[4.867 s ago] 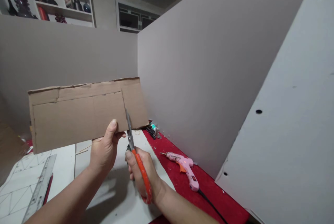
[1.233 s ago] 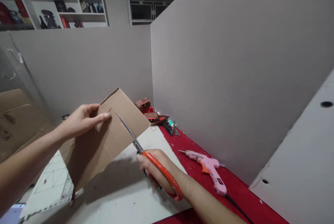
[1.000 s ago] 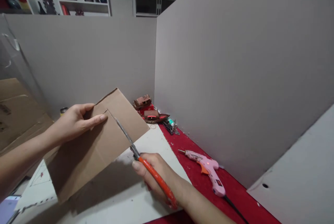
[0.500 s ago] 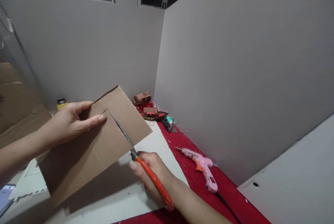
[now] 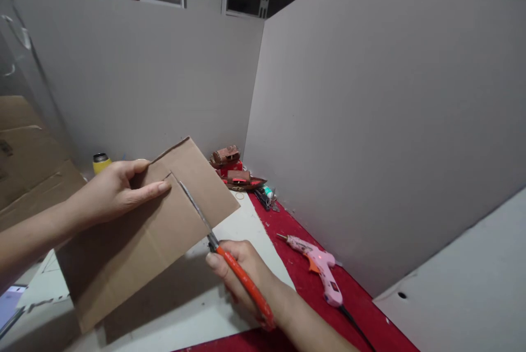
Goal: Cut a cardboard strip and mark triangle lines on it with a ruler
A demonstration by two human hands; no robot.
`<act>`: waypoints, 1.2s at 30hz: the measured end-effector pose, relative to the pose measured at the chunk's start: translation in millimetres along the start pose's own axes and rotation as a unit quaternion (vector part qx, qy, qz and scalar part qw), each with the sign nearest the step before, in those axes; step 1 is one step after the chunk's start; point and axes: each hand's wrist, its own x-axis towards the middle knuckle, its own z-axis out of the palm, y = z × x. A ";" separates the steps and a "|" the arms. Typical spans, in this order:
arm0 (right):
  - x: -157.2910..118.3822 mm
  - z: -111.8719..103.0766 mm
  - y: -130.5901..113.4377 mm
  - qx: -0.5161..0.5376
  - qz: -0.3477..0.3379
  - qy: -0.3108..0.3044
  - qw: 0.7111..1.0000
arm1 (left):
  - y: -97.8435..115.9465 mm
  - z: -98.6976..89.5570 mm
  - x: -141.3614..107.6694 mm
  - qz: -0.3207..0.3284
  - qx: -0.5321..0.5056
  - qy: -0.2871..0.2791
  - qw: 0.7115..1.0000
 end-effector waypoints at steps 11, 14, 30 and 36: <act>1.4 -8.4 8.1 0.025 -0.021 -0.042 0.999 | -4.1 1.5 2.9 -0.019 -0.082 -0.053 0.995; 0.3 -6.9 6.4 0.060 -0.011 -0.064 0.996 | -7.5 1.4 7.3 -0.041 -0.126 -0.090 0.987; 4.4 1.9 -4.8 -0.153 -0.097 -0.014 0.983 | -12.9 10.5 -1.8 -0.043 -0.072 -0.084 0.993; 0.2 6.3 -3.9 -0.114 -0.084 -0.026 0.990 | -8.1 10.4 -10.7 -0.021 -0.017 -0.049 0.998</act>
